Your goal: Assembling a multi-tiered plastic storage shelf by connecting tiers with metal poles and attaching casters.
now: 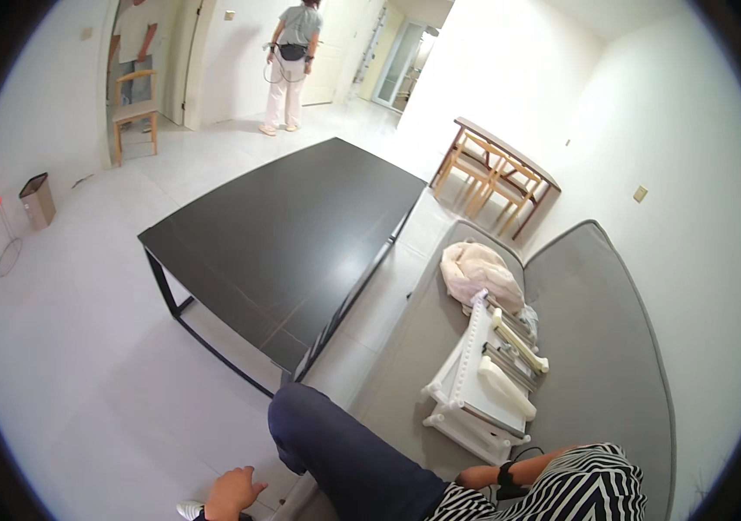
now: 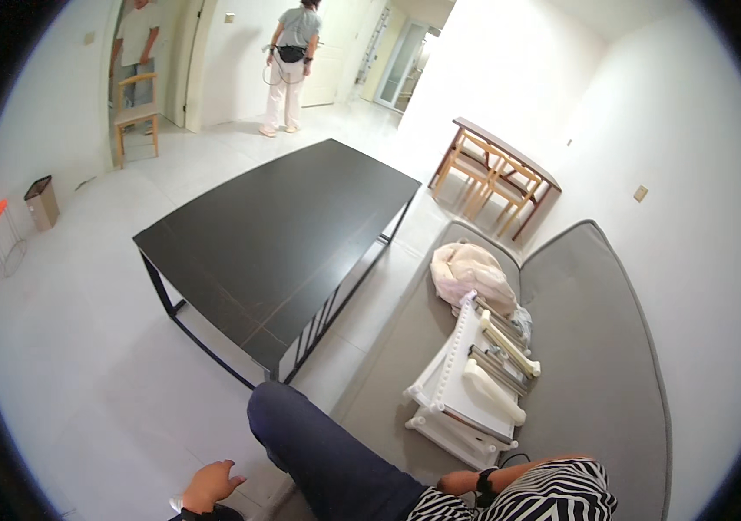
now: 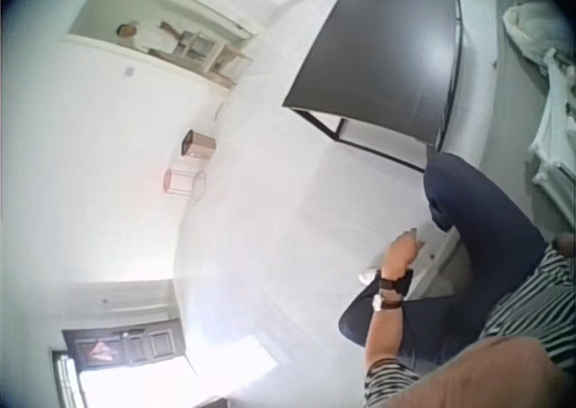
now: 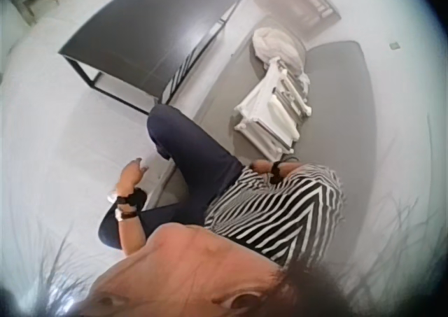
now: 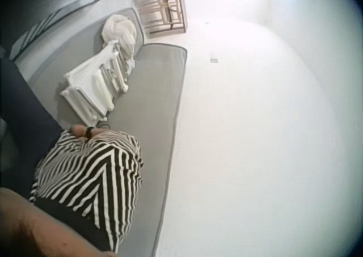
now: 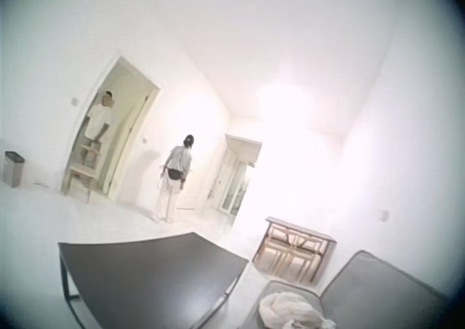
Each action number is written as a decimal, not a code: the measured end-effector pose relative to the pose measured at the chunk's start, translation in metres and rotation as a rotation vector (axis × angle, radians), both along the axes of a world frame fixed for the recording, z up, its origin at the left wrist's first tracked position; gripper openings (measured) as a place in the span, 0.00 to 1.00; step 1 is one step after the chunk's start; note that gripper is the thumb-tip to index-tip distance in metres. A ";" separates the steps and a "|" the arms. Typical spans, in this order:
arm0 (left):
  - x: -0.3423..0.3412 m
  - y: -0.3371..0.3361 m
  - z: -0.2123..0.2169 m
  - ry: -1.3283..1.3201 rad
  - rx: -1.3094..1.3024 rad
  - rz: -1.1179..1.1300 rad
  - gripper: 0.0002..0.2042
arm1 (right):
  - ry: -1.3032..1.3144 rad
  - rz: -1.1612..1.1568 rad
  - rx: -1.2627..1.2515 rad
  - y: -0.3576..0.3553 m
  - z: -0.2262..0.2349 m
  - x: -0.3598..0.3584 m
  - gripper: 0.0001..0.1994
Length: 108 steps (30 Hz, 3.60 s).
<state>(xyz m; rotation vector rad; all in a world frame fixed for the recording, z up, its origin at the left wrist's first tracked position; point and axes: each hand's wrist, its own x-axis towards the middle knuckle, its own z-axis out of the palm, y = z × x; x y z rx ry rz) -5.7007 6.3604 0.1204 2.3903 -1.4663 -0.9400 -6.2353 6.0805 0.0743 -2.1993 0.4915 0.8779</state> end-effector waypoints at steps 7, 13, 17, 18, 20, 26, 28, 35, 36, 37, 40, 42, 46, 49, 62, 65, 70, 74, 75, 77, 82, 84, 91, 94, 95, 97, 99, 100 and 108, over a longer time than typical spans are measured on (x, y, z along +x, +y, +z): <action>-0.004 0.008 0.006 -0.006 -0.032 -0.033 0.24 | -0.353 0.770 0.212 -0.048 -0.085 0.038 0.17; -0.002 0.010 -0.002 0.005 -0.072 -0.020 0.24 | -0.263 0.594 0.200 -0.041 -0.085 0.025 0.10; -0.002 -0.001 0.020 0.040 -0.009 0.016 0.25 | -0.481 0.738 0.099 -0.042 -0.064 0.048 0.05; -0.002 -0.002 0.020 0.050 -0.018 -0.008 0.25 | -0.300 0.687 0.105 -0.053 -0.099 0.030 0.07; 0.000 0.002 0.010 0.045 -0.045 0.025 0.25 | -0.121 0.616 0.128 -0.047 -0.107 0.027 0.09; -0.006 -0.003 0.028 0.068 -0.039 0.053 0.25 | 0.273 0.108 0.210 -0.046 -0.097 0.027 0.07; -0.007 0.003 0.025 0.072 -0.017 0.054 0.25 | 0.451 0.154 0.224 -0.033 -0.046 0.065 0.10; -0.007 0.006 0.020 0.081 -0.041 0.073 0.25 | 0.519 -0.166 0.225 -0.020 0.004 0.091 0.13; -0.007 0.006 0.017 0.087 -0.055 0.072 0.25 | 0.528 -0.167 0.211 -0.019 0.004 0.091 0.12; -0.007 0.007 0.016 0.092 -0.068 0.071 0.25 | 0.537 -0.166 0.197 -0.019 0.005 0.092 0.11; -0.008 0.002 0.021 0.085 -0.058 0.065 0.25 | 0.453 -0.162 0.265 -0.031 -0.021 0.068 0.11; -0.007 0.004 0.019 0.079 -0.055 0.067 0.25 | 0.474 -0.167 0.217 -0.026 -0.016 0.076 0.11; -0.008 0.003 0.023 0.080 -0.047 0.068 0.25 | 0.074 0.583 0.196 -0.033 -0.015 0.076 0.09; -0.006 0.007 0.020 0.082 -0.047 0.076 0.25 | 0.487 -0.198 0.230 -0.021 -0.004 0.086 0.09; -0.007 0.004 0.024 0.086 -0.031 0.083 0.24 | 0.458 -0.191 0.241 -0.024 -0.001 0.084 0.11; -0.006 0.008 0.017 0.073 -0.079 0.056 0.24 | 0.515 -0.227 0.232 -0.021 0.008 0.090 0.13; -0.008 0.005 0.024 0.062 -0.081 0.060 0.23 | 0.515 -0.243 0.228 -0.022 0.001 0.085 0.12; -0.008 0.007 0.023 0.066 -0.072 0.064 0.23 | 0.499 -0.201 0.232 -0.023 -0.008 0.081 0.11; -0.008 0.006 0.024 0.064 -0.065 0.065 0.23 | 0.483 -0.208 0.240 -0.024 -0.009 0.079 0.11; -0.009 0.005 0.024 0.064 -0.060 0.063 0.23 | 0.468 -0.217 0.249 -0.026 -0.011 0.076 0.11; -0.009 0.005 0.020 0.071 -0.080 0.064 0.23 | 0.424 -0.219 0.254 -0.023 0.005 0.085 0.10; -0.006 0.005 0.007 0.050 -0.082 0.051 0.23 | 0.414 -0.210 0.247 -0.023 0.012 0.087 0.10; -0.036 -0.016 -0.001 -0.309 -0.237 -0.112 0.08 | 0.472 -0.217 0.244 -0.016 0.018 0.104 0.10; -0.067 -0.041 -0.007 -0.350 -0.307 -0.329 0.05 | 0.450 -0.162 0.238 -0.038 -0.031 0.054 0.11; -0.078 -0.047 -0.003 -0.398 -0.376 -0.391 0.05 | 0.434 -0.225 0.244 -0.040 -0.031 0.050 0.10; -0.093 -0.046 0.004 -0.403 -0.454 -0.454 0.05 | 0.451 -0.225 0.287 -0.039 -0.031 0.046 0.10; -0.094 -0.042 0.004 -0.388 -0.433 -0.451 0.05 | 0.258 -0.277 0.245 -0.039 -0.033 0.048 0.11; -0.093 -0.039 0.001 -0.412 -0.487 -0.439 0.05 | 0.272 -0.243 0.264 -0.041 -0.038 0.052 0.11; -0.103 -0.046 -0.006 -0.494 -0.589 -0.439 0.05 | -0.185 0.064 0.259 -0.047 -0.048 0.045 0.13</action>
